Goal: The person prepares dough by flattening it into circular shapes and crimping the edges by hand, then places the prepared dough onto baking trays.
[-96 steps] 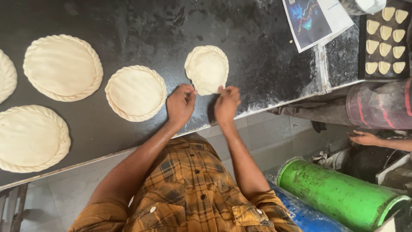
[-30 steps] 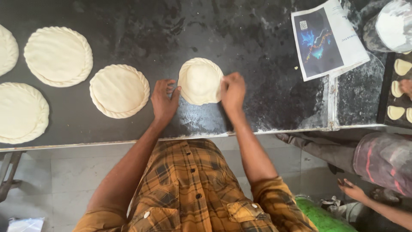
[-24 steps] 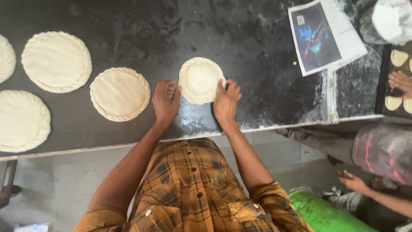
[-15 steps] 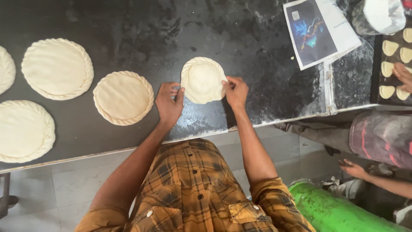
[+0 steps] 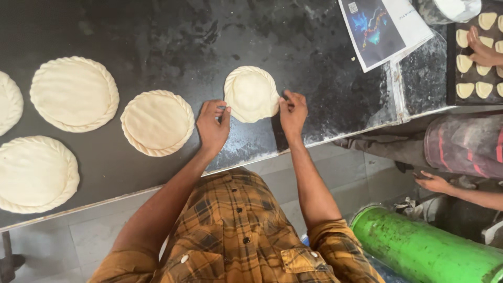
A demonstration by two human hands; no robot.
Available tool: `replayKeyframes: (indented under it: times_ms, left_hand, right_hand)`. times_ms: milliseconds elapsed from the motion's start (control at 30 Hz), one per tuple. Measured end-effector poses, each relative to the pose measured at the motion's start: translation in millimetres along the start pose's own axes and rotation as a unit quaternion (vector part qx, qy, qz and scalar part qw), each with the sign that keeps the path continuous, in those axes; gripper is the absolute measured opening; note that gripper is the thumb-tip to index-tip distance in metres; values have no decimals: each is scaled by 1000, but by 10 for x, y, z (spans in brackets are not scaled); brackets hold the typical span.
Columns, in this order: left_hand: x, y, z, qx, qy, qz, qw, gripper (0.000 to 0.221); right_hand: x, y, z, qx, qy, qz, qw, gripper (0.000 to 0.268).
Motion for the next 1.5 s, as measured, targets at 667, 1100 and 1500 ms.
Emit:
replayKeyframes:
  times_ms: [667,1100,1500]
  left_hand:
    - [3,-10,-56,-25,57,11,998,13]
    - [13,-3,-53,-42,46,26,998,14]
    - [-8,-1,-61,-61,56,11,996,14]
  right_hand:
    - [-443,206,-27,17,66,-10,998,16]
    - [-874,545,359,-57,362,-122,923,24]
    - [-303,499,84,92,109,39,989,18]
Point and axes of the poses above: each hand's wrist, its own y-axis away from the middle knuckle, its own z-axis out of the palm, x = y × z, the point moved 6 cm from there along -y, towards the middle knuckle, and after that the axes turned 2 degrees about -y, right-handed, at the moved point
